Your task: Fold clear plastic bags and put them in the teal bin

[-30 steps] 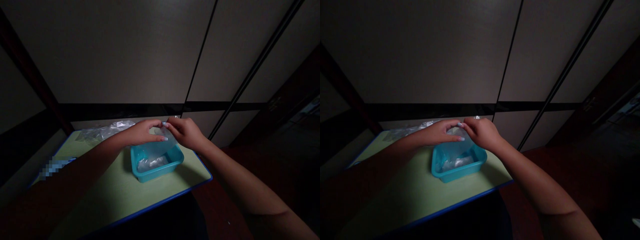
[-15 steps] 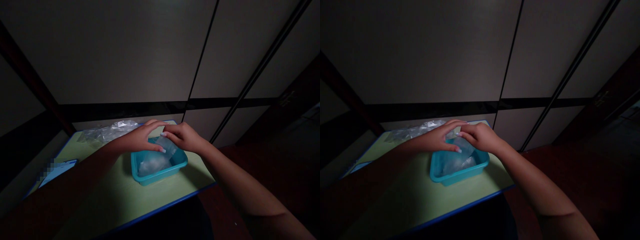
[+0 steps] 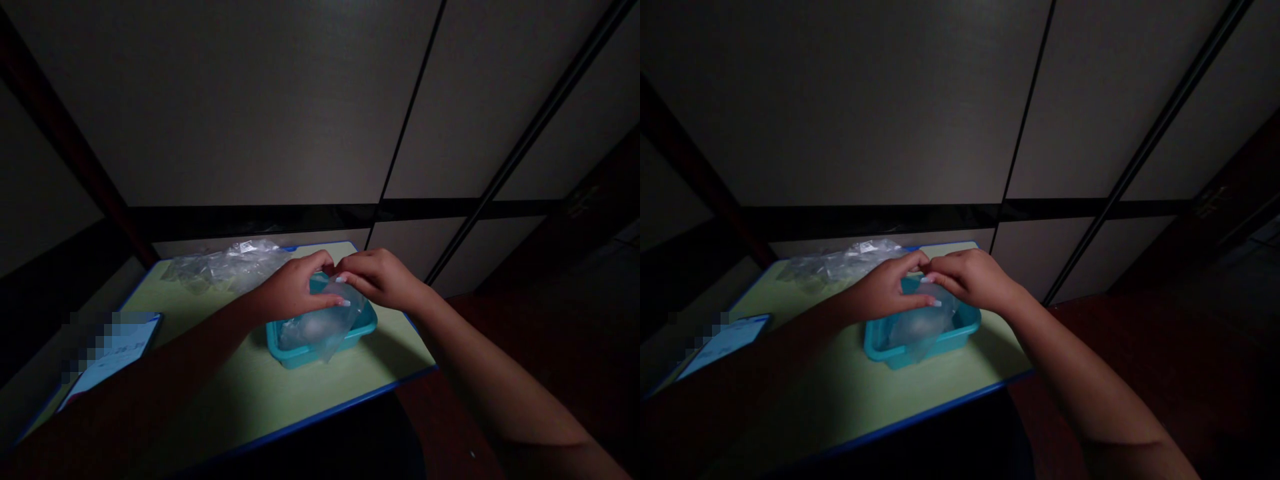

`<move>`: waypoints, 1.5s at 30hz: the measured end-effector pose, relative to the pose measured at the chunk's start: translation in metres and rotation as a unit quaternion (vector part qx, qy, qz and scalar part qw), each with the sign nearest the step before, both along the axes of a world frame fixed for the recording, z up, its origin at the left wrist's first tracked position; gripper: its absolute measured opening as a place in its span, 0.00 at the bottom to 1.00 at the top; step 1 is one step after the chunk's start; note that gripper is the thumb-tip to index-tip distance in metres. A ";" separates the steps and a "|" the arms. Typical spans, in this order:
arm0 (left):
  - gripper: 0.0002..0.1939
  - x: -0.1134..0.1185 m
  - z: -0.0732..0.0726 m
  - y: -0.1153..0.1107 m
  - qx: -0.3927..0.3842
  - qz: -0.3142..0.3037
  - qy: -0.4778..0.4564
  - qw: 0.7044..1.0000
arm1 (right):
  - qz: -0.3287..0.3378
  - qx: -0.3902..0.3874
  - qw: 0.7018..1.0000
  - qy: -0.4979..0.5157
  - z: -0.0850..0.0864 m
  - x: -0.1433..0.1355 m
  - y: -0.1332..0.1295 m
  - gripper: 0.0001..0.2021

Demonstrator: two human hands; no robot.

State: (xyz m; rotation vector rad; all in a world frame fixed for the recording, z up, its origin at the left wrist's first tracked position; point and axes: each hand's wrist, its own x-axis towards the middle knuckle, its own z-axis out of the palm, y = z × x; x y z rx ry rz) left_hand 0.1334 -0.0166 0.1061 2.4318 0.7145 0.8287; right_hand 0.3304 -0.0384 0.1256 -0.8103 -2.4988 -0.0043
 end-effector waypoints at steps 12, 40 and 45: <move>0.16 -0.001 -0.003 0.002 -0.199 -0.016 0.000 0.980 | -0.203 0.049 0.978 0.015 0.010 -0.018 -0.008 0.19; 0.08 0.001 -0.028 0.046 -0.271 -0.088 0.374 0.883 | -0.243 -0.220 0.851 0.411 -0.117 0.071 0.032 0.28; 0.24 0.010 -0.029 0.050 -0.306 -0.102 0.387 0.864 | -0.237 -0.234 0.830 0.448 -0.135 0.080 0.030 0.29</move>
